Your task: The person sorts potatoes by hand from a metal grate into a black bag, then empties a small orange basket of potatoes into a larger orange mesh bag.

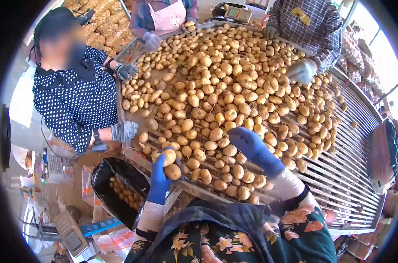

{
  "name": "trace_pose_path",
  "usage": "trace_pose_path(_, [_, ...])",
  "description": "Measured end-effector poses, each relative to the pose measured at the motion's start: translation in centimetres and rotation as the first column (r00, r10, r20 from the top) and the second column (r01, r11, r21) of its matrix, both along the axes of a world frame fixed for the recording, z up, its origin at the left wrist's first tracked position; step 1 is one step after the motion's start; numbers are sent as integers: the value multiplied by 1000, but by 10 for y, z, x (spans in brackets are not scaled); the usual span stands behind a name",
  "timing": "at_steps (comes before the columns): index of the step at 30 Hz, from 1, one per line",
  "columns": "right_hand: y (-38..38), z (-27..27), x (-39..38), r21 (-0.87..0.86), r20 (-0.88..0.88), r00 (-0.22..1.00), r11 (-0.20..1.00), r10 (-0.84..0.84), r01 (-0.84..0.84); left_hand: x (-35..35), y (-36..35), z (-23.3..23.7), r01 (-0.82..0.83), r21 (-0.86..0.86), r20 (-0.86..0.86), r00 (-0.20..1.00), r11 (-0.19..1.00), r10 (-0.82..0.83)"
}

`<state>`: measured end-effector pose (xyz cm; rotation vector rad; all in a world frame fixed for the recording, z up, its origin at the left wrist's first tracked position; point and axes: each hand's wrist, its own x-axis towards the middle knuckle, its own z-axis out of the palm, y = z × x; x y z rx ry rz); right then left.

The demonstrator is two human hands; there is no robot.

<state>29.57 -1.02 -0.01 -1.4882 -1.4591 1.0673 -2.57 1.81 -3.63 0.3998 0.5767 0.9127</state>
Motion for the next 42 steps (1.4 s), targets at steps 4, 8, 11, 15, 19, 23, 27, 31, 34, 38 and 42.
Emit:
trace_pose_path(4, [44, 9, 2, 116, 314, 949, 993, -38, 2, 22, 0, -9, -100, 482, -602, 683, 870, 412])
trace_pose_path(8, [95, 7, 2, 290, 491, 869, 953, -66, -92, 29, -5, -14, 112, 673, -660, 537, 731, 525])
trace_pose_path(11, [139, -4, 1, 359, 670, 733, 916, -119, -179, 30, -6, -7, 162, 667, -688, 509, 727, 518])
trace_pose_path(15, [181, -28, -3, 330, 813, 568, 907, -131, -263, 30, -8, 2, 168, 584, -756, 470, 794, 457])
trace_pose_path(19, [185, -38, -18, 180, 859, 509, 967, -64, -182, 30, -7, -2, 179, 591, -758, 457, 786, 466])
trace_pose_path(23, [176, -42, -14, 247, 874, 472, 943, -117, -224, 29, -7, -4, 194, 629, -733, 470, 753, 491])
trace_pose_path(27, [170, -40, -22, 193, 934, 339, 956, -110, -222, 30, -7, 4, 178, 607, -745, 465, 775, 477])
trace_pose_path(31, [165, -29, -12, 159, 771, 636, 978, -40, -132, 27, -9, -8, 150, 615, -729, 482, 774, 486])
trace_pose_path(34, [149, -11, -7, 185, 438, 897, 982, -52, -34, 29, -9, 2, 133, 620, -711, 512, 773, 482])
trace_pose_path(38, [121, 20, -5, 225, 141, 989, 974, -34, 2, 29, -10, -1, 121, 606, -714, 520, 786, 469])
trace_pose_path(42, [100, 47, 4, -93, -337, 938, 994, -84, 56, 29, -10, -1, 85, 580, -697, 567, 810, 440])
